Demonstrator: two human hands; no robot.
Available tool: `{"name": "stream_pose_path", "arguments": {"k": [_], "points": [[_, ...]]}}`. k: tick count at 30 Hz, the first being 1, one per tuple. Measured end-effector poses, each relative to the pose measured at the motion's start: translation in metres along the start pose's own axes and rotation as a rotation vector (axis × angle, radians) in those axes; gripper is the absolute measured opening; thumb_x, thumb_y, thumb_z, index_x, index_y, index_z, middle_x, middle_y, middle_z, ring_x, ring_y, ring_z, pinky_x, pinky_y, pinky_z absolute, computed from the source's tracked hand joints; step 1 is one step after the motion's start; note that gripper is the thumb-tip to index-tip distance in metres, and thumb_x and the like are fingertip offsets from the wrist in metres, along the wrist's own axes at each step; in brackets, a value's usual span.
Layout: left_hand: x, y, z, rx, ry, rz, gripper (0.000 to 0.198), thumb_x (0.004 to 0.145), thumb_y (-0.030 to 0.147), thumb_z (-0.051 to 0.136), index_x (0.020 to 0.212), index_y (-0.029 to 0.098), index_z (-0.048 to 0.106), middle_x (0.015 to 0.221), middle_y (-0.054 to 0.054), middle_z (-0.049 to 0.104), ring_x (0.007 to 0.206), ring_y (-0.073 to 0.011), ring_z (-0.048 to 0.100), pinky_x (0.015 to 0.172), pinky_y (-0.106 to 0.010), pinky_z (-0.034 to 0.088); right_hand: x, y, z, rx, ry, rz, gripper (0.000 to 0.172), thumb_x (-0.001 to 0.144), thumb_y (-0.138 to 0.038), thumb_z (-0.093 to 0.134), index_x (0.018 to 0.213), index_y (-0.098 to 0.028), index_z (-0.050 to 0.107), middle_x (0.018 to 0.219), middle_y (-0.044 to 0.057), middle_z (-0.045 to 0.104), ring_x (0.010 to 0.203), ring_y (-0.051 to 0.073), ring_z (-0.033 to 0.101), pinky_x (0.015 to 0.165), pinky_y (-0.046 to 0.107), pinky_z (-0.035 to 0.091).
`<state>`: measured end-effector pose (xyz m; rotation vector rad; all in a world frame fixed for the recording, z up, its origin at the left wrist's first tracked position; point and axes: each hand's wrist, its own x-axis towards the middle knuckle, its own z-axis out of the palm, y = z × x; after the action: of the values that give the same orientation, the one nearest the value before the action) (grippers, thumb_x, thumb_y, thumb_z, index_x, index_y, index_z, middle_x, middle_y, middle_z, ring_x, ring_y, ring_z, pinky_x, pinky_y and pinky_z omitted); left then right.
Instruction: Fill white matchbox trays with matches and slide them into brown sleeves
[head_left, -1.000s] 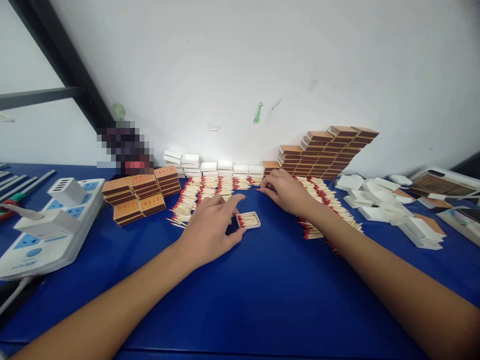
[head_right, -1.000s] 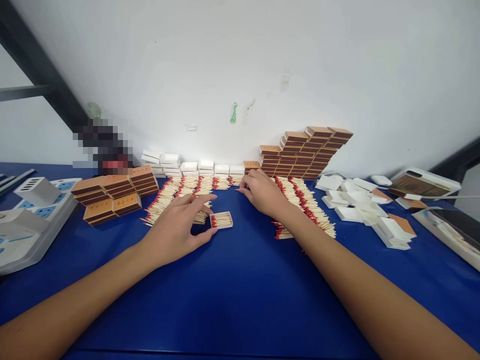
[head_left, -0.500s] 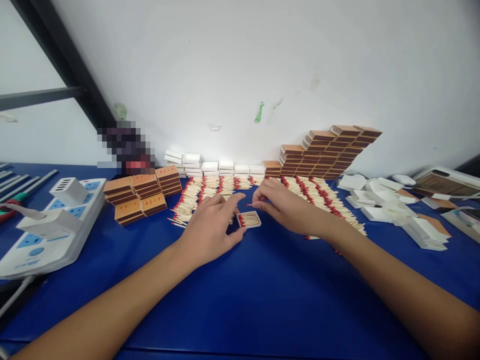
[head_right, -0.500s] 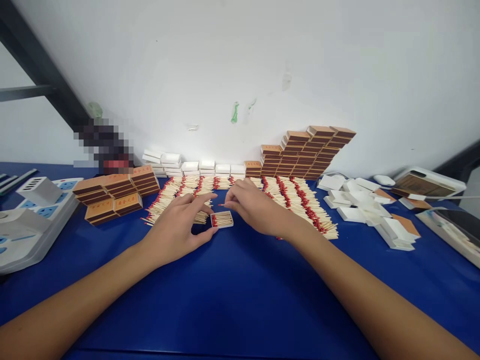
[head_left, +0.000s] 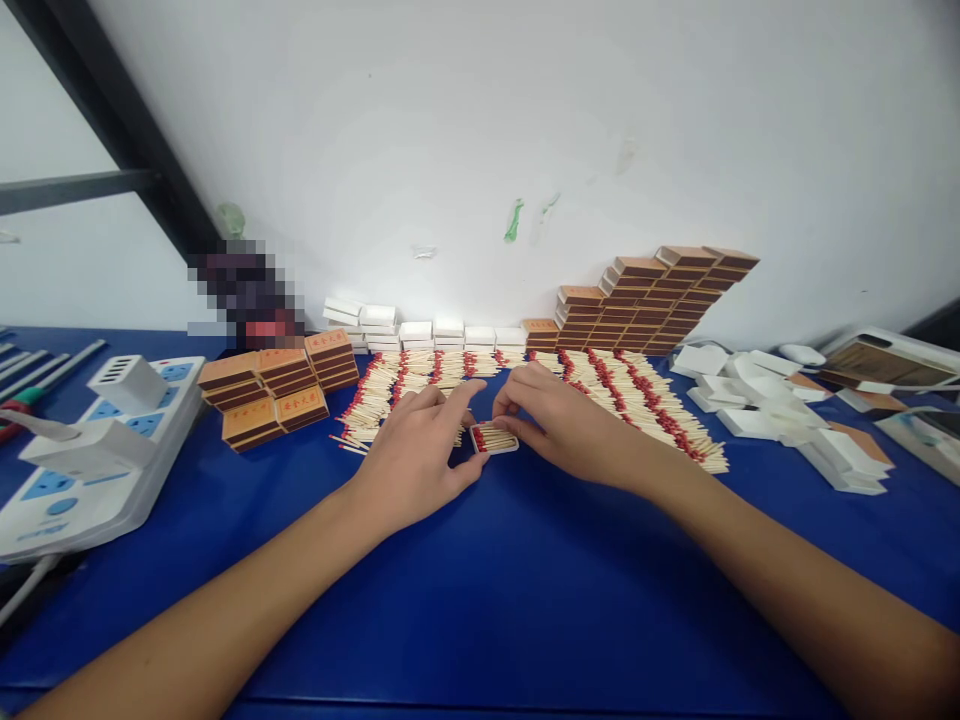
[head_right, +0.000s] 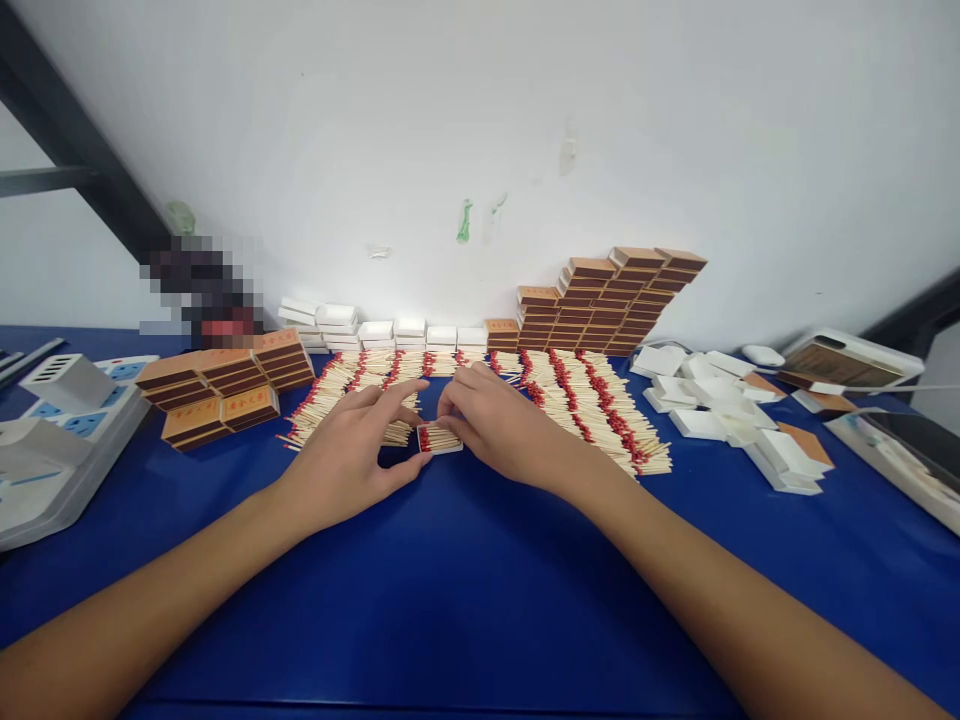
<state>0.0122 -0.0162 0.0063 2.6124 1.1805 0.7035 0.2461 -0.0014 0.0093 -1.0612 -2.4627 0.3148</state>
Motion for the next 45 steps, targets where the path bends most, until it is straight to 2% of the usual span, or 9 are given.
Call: {"name": "stream_pose_path", "arguments": {"k": [4, 7, 10, 13, 19, 24, 32, 40, 45], "points": [[-0.001, -0.001, 0.001, 0.0, 0.004, 0.009, 0.068, 0.092, 0.027, 0.074, 0.151, 0.025, 0.04, 0.116, -0.003, 0.079, 0.12, -0.0299, 0.064, 0.108, -0.051, 0.047, 0.0, -0.002, 0.001, 0.014, -0.025, 0.001, 0.015, 0.105, -0.023, 0.051, 0.096, -0.022, 0.063, 0.103, 0.01, 0.065, 0.101, 0.026, 0.058, 0.084, 0.04, 0.048], [-0.001, -0.002, 0.001, -0.003, 0.007, 0.011, 0.068, 0.091, 0.026, 0.074, 0.151, 0.025, 0.04, 0.116, -0.002, 0.078, 0.119, -0.0295, 0.064, 0.108, -0.051, 0.048, 0.002, 0.004, -0.011, -0.02, 0.012, 0.029, 0.018, 0.105, -0.028, 0.052, 0.095, -0.022, 0.066, 0.099, 0.01, 0.066, 0.097, 0.026, 0.06, 0.083, 0.04, 0.048], [-0.001, -0.002, 0.001, -0.007, -0.001, 0.009, 0.067, 0.092, 0.026, 0.073, 0.15, 0.027, 0.041, 0.115, -0.002, 0.078, 0.118, -0.0296, 0.064, 0.107, -0.051, 0.048, 0.0, 0.028, -0.032, -0.154, 0.115, 0.117, 0.019, 0.103, -0.032, 0.054, 0.092, -0.022, 0.067, 0.095, 0.01, 0.068, 0.094, 0.028, 0.062, 0.081, 0.04, 0.048], [-0.001, -0.002, 0.001, -0.004, -0.006, 0.009, 0.066, 0.092, 0.027, 0.072, 0.15, 0.026, 0.041, 0.115, -0.003, 0.078, 0.118, -0.0297, 0.064, 0.107, -0.051, 0.048, -0.006, 0.059, -0.046, -0.275, 0.084, 0.218, 0.017, 0.099, -0.028, 0.057, 0.09, -0.022, 0.07, 0.096, 0.012, 0.07, 0.095, 0.03, 0.062, 0.079, 0.041, 0.047], [-0.001, -0.004, 0.003, 0.0, 0.005, 0.012, 0.067, 0.092, 0.027, 0.073, 0.15, 0.028, 0.041, 0.116, -0.003, 0.078, 0.118, -0.0301, 0.064, 0.107, -0.05, 0.049, -0.012, 0.091, -0.033, -0.341, -0.011, 0.218, 0.013, 0.095, -0.028, 0.06, 0.093, -0.021, 0.071, 0.098, 0.013, 0.069, 0.097, 0.031, 0.06, 0.082, 0.043, 0.048], [-0.001, -0.004, 0.002, -0.005, -0.002, 0.005, 0.066, 0.092, 0.027, 0.073, 0.15, 0.028, 0.042, 0.115, -0.003, 0.078, 0.119, -0.03, 0.064, 0.108, -0.051, 0.048, -0.004, 0.095, -0.021, -0.353, -0.01, 0.201, 0.019, 0.1, -0.026, 0.05, 0.089, -0.021, 0.065, 0.097, 0.013, 0.064, 0.096, 0.03, 0.056, 0.083, 0.042, 0.046], [-0.001, -0.003, 0.001, 0.0, -0.001, 0.015, 0.066, 0.092, 0.026, 0.073, 0.15, 0.027, 0.041, 0.115, -0.003, 0.078, 0.117, -0.0298, 0.065, 0.106, -0.05, 0.049, 0.0, 0.078, -0.016, -0.322, 0.025, 0.098, 0.028, 0.106, -0.03, 0.042, 0.09, -0.021, 0.063, 0.099, 0.014, 0.063, 0.098, 0.03, 0.053, 0.085, 0.043, 0.046], [0.0, -0.003, 0.002, -0.003, 0.003, 0.024, 0.065, 0.092, 0.027, 0.073, 0.149, 0.027, 0.041, 0.115, -0.003, 0.078, 0.116, -0.0297, 0.065, 0.106, -0.05, 0.049, -0.003, 0.09, -0.015, -0.341, -0.009, 0.116, 0.019, 0.103, -0.029, 0.049, 0.093, -0.021, 0.065, 0.099, 0.013, 0.064, 0.098, 0.031, 0.054, 0.084, 0.042, 0.045], [0.0, -0.003, 0.002, -0.007, 0.003, 0.023, 0.065, 0.092, 0.027, 0.073, 0.149, 0.026, 0.042, 0.115, -0.003, 0.078, 0.116, -0.0295, 0.064, 0.107, -0.052, 0.049, 0.001, 0.08, -0.01, -0.379, -0.022, 0.094, 0.023, 0.107, -0.028, 0.046, 0.089, -0.022, 0.06, 0.098, 0.012, 0.063, 0.096, 0.029, 0.052, 0.082, 0.04, 0.042]]}}
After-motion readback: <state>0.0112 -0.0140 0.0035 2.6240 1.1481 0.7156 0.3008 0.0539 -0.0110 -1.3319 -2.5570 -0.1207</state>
